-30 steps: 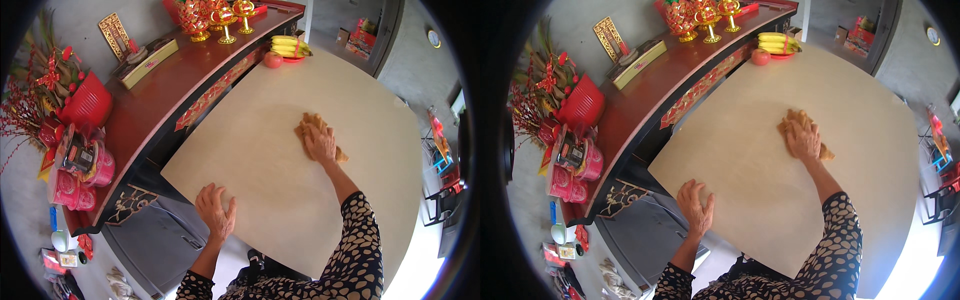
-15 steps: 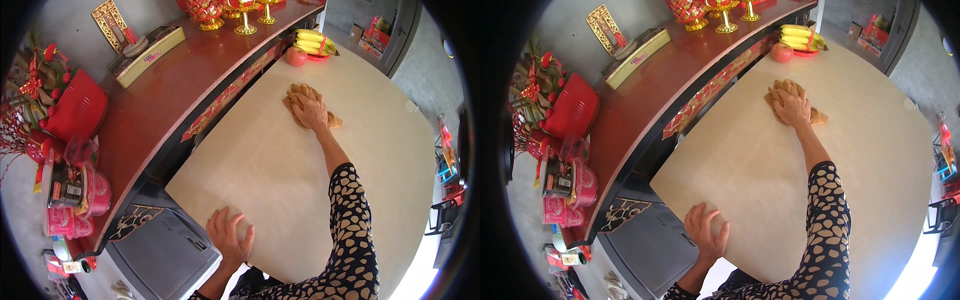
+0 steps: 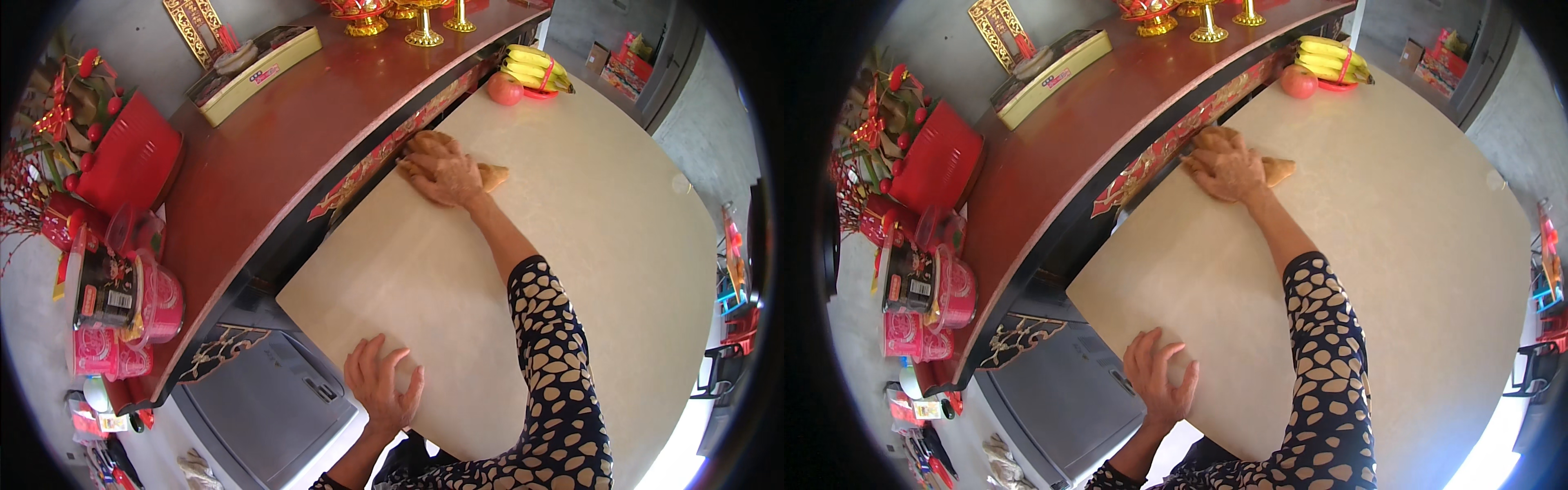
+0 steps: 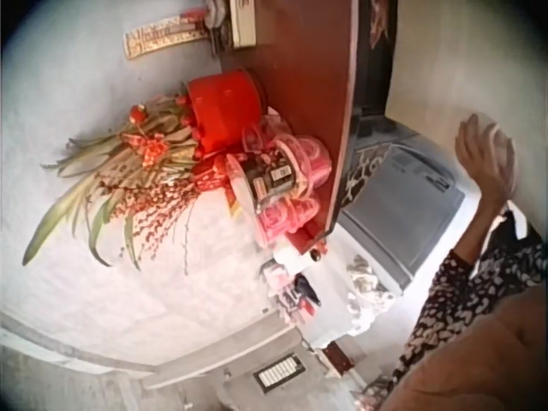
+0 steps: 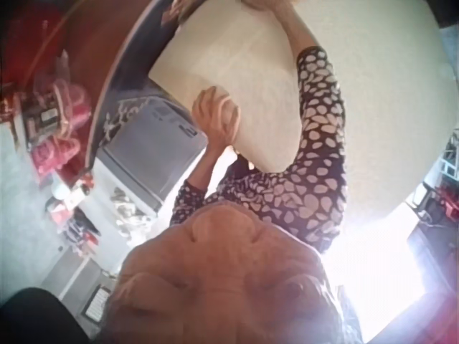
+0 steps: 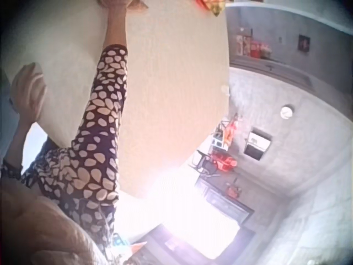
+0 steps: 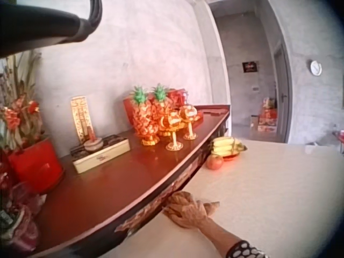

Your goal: The person wipes a large, light-colored tabletop with a brown cloth, moving a bunch of bananas and an apple to the side to clear the surface. The person then proceeds to wipe the vertical sides and edges of the table structure.

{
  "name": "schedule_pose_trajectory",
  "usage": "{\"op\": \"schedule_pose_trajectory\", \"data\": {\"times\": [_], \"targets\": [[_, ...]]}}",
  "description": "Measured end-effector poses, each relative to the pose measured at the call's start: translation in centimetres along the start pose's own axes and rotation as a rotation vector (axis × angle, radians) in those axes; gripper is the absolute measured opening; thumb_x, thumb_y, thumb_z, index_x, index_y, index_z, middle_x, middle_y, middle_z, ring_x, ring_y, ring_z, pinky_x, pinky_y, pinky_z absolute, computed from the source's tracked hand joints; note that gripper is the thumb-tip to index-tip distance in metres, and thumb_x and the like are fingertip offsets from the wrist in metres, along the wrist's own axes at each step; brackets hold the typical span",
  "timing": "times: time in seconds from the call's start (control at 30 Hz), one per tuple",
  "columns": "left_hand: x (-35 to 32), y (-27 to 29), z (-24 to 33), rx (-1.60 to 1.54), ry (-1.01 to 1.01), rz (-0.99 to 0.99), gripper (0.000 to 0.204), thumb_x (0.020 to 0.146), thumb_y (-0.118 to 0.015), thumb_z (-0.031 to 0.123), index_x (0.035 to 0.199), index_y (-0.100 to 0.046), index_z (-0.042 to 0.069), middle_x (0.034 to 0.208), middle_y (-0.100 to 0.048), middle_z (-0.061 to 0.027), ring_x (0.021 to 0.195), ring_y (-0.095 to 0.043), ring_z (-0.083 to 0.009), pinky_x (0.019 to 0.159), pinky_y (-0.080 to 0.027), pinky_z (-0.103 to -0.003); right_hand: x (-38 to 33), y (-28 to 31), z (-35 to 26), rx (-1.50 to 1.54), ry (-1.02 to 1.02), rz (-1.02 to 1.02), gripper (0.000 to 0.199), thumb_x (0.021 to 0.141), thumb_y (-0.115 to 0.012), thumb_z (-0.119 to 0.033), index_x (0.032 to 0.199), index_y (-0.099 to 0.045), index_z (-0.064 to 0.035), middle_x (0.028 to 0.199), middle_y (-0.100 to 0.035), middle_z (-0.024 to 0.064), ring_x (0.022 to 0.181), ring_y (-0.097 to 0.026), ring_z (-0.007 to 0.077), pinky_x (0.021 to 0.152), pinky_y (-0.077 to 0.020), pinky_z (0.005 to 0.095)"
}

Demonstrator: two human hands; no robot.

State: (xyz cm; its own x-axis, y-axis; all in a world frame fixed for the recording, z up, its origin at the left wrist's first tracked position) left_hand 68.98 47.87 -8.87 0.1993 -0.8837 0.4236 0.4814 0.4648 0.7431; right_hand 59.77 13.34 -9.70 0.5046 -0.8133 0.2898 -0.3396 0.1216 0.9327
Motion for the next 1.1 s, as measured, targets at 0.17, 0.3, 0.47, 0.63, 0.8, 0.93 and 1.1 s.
{"op": "schedule_pose_trajectory", "data": {"times": [0.17,0.3,0.47,0.63,0.8,0.93,1.1], "targets": [[-0.2,-0.7,-0.1,-0.010,-0.009,0.032,0.035,0.072,-0.074,0.020,0.103,-0.063,0.010,0.125,-0.052,-0.0174,0.118,-0.045,-0.0386,0.099,-0.032,-0.049,-5.1,0.4,-5.0,0.051,0.176,0.007,0.047,0.080,-0.060,-0.049,0.126,-0.059,-0.0372,0.144,-0.044,-0.0049,0.128,-0.039,0.0329,0.096,-0.0423,0.0555],[-0.4,-0.7,-0.4,0.003,-0.008,0.070,0.034,0.073,-0.073,0.022,0.104,-0.063,0.011,0.125,-0.053,-0.0156,0.119,-0.045,-0.0369,0.100,-0.032,-0.048,-11.5,2.0,-9.0,0.166,0.358,-0.077,0.045,0.078,-0.064,-0.044,0.122,-0.060,-0.0353,0.144,-0.042,-0.0022,0.120,-0.044,0.0303,0.082,-0.0458,0.0496],[-0.7,-0.8,-0.7,-0.003,0.001,0.053,0.036,0.076,-0.073,0.027,0.107,-0.062,0.013,0.126,-0.052,-0.0145,0.120,-0.043,-0.0384,0.101,-0.030,-0.050,-18.1,5.0,-8.7,0.191,0.477,-0.068,0.043,0.078,-0.066,-0.045,0.119,-0.061,-0.0341,0.139,-0.046,-0.0005,0.106,-0.050,0.0304,0.076,-0.0453,0.0463],[-0.1,-0.5,0.1,0.028,0.001,0.013,0.035,0.073,-0.072,0.023,0.105,-0.062,0.011,0.126,-0.052,-0.0177,0.119,-0.044,-0.0388,0.101,-0.031,-0.049,-13.3,4.8,-2.9,0.062,0.196,0.070,0.040,0.078,-0.066,-0.039,0.117,-0.062,-0.0313,0.134,-0.051,0.0017,0.100,-0.053,0.0322,0.078,-0.0468,0.0484],[-0.2,-0.5,-0.2,0.034,0.020,-0.012,0.036,0.072,-0.073,0.021,0.104,-0.062,0.009,0.126,-0.052,-0.0190,0.120,-0.043,-0.0396,0.101,-0.032,-0.050,-7.5,3.8,3.9,-0.021,-0.078,0.180,0.041,0.082,-0.064,-0.037,0.122,-0.061,-0.0281,0.125,-0.060,0.0075,0.106,-0.054,0.0357,0.088,-0.0492,0.0491],[0.0,-0.3,-0.2,0.019,0.040,-0.012,0.034,0.071,-0.074,0.021,0.101,-0.064,0.010,0.125,-0.053,-0.0179,0.119,-0.044,-0.0399,0.100,-0.032,-0.050,-2.4,2.5,9.2,-0.021,-0.353,0.137,0.042,0.085,-0.058,-0.042,0.125,-0.059,-0.0304,0.135,-0.053,0.0045,0.117,-0.048,0.0341,0.095,-0.0442,0.0492],[0.0,-0.5,-0.2,-0.011,0.064,-0.007,0.032,0.068,-0.075,0.020,0.097,-0.065,0.009,0.123,-0.055,-0.0195,0.118,-0.045,-0.0409,0.100,-0.033,-0.049,2.0,1.4,11.1,-0.050,-0.511,0.203,0.040,0.088,-0.054,-0.040,0.126,-0.059,-0.0280,0.130,-0.055,0.0076,0.118,-0.048,0.0345,0.094,-0.0446,0.0475]]}}
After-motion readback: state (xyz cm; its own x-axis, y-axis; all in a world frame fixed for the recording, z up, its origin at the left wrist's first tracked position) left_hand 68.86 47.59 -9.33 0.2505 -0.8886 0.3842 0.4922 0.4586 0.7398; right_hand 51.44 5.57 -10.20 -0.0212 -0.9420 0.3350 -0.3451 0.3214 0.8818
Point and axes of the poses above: each hand's wrist, its own x-axis towards the middle knuckle, its own y-axis out of the back of the hand, z = x × y, the point moved 3 cm from there along x, towards the middle knuckle
